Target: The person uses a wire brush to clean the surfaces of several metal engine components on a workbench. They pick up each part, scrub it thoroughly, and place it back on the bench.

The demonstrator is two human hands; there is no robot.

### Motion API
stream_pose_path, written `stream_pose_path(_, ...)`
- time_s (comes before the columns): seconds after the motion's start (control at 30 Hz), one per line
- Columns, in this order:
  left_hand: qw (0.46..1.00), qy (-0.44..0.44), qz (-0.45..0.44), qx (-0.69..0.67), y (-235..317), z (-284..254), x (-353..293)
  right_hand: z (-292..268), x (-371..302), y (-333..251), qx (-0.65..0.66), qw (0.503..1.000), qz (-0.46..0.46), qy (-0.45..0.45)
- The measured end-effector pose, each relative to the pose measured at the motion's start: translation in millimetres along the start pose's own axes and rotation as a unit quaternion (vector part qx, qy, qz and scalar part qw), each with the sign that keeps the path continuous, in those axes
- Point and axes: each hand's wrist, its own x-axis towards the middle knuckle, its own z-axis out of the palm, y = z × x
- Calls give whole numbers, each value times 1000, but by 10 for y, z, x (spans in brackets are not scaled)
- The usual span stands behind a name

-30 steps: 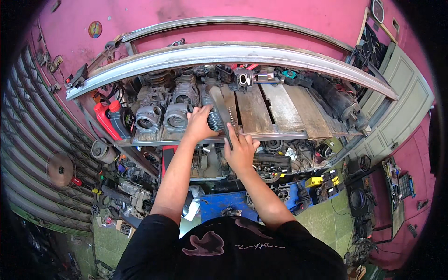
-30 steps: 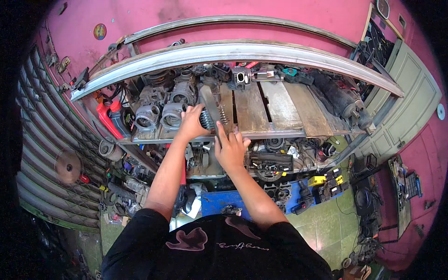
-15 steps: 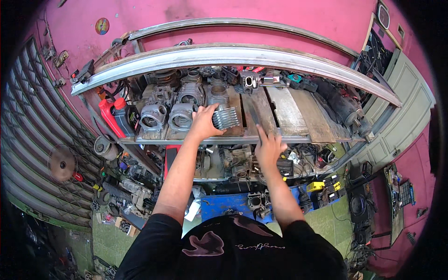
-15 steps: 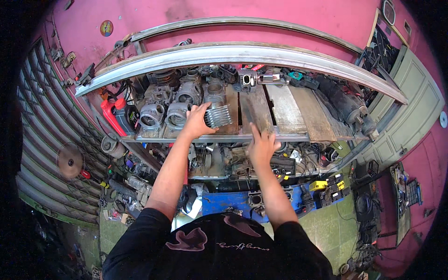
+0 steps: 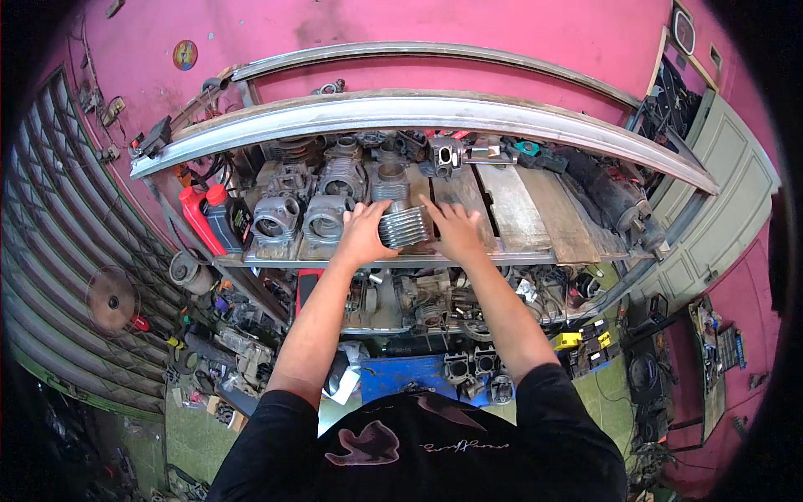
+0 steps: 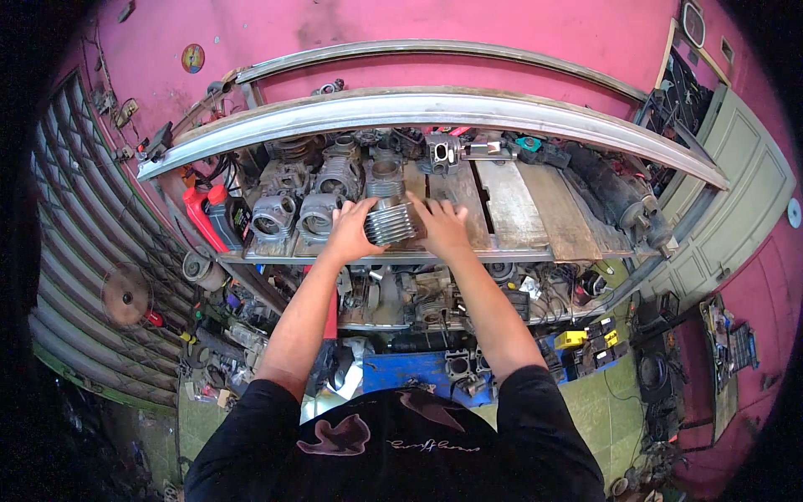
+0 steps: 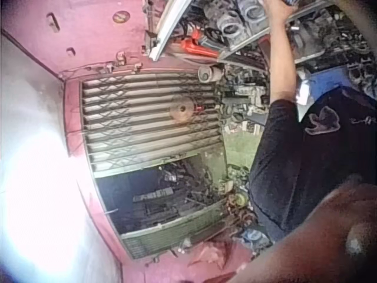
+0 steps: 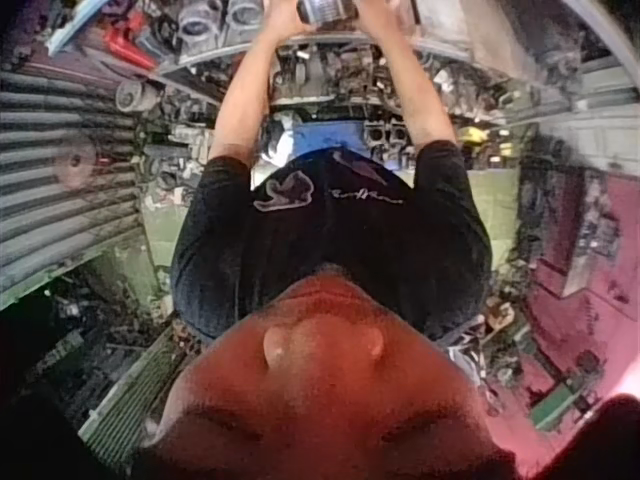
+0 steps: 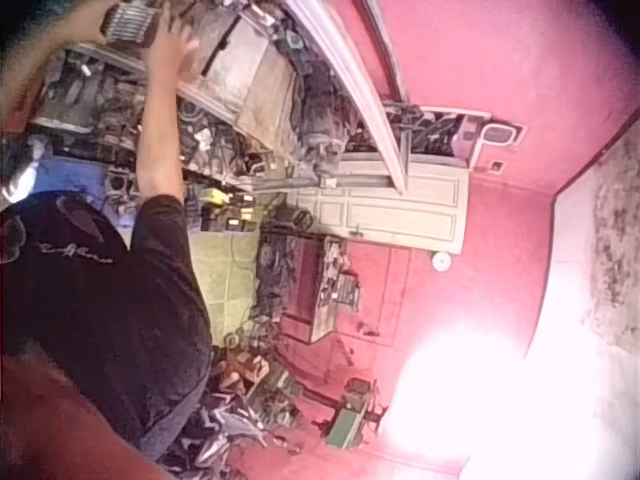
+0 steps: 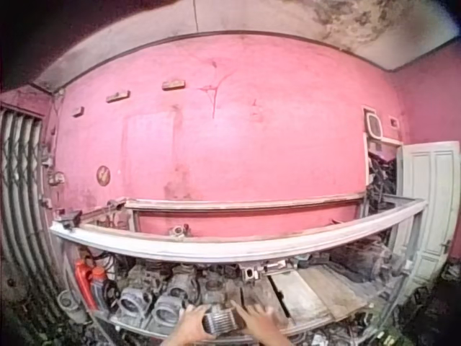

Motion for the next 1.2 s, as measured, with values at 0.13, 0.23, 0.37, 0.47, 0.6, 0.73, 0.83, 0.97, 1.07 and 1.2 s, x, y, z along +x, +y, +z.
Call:
stream_pose_path(0.13,1000,3,-2,-26,-50,3,-20,43,317,57,135,986,-93,-38)
stream_pose_path(0.23,1000,9,-9,-20,-133,-61,-103,38,402,-45,121,985,-113,-56)
stream_pose_path(0.37,999,29,18,26,-117,-207,-204,17,259,-225,65,991,-119,21)
stream_pose_path(0.47,999,28,3,46,24,-241,-237,-85,254,-363,19,986,-147,71)
stream_pose_path(0.6,999,28,5,46,91,-102,-218,-65,282,-444,-88,976,-182,76)
stream_pose_path(0.73,1000,16,1,19,83,26,-163,12,208,-330,-64,984,-148,72)
stream_pose_path(0.83,1000,27,6,10,40,24,-188,-177,47,-352,-75,991,-101,51)
stream_pose_path(0.97,999,34,-13,-9,-26,-13,-124,-257,-323,-24,-63,976,207,-31)
stream_pose_path(1.07,999,25,-18,-22,-14,24,-88,75,-570,403,-92,955,277,-60)
stream_pose_path(1.2,999,14,-34,-18,20,24,-95,115,-690,505,-62,954,286,-68)
